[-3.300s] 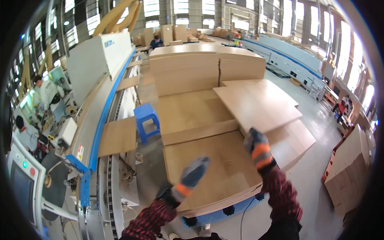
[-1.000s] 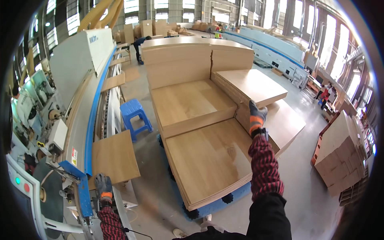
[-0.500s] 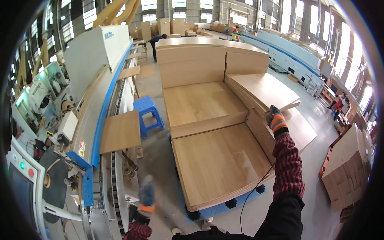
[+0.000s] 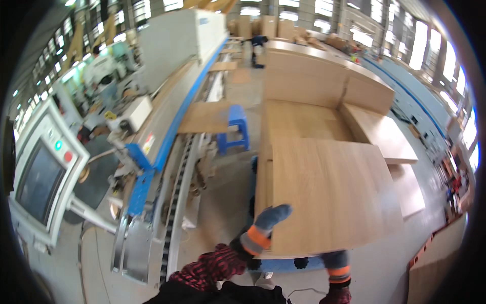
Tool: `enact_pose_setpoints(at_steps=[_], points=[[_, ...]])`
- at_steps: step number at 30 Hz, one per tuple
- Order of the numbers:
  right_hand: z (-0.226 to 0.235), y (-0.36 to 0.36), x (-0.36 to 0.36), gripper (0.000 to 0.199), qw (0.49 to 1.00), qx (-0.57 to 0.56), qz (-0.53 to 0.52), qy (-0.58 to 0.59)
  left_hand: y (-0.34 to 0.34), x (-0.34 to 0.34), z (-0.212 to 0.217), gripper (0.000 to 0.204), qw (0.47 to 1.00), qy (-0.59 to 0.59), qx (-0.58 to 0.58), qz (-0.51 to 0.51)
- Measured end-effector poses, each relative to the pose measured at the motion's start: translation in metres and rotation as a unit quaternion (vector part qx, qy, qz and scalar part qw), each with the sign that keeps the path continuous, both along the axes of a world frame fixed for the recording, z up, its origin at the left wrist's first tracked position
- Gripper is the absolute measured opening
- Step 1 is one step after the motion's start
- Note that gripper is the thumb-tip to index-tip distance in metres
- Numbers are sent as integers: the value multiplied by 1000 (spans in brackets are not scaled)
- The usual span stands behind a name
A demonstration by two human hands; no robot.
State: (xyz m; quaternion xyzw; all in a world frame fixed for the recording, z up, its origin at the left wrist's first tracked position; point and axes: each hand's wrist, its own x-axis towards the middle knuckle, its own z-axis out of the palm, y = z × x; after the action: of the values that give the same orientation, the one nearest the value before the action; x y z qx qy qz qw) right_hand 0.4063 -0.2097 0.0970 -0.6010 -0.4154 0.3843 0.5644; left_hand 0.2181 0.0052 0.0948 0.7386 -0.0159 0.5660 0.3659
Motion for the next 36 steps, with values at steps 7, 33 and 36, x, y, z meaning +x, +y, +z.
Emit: enact_pose_setpoints(at_steps=[7,33,36], points=[[27,16,-6,53,958,33,4,285,-38,-262,-100,28,816,16,-542,-203],[-173,257,-283,31,895,-128,64,422,19,-362,-118,45,698,476,-18,534],[-197,291,-264,35,998,22,-62,15,57,-345,-131,45,710,457,26,535]])
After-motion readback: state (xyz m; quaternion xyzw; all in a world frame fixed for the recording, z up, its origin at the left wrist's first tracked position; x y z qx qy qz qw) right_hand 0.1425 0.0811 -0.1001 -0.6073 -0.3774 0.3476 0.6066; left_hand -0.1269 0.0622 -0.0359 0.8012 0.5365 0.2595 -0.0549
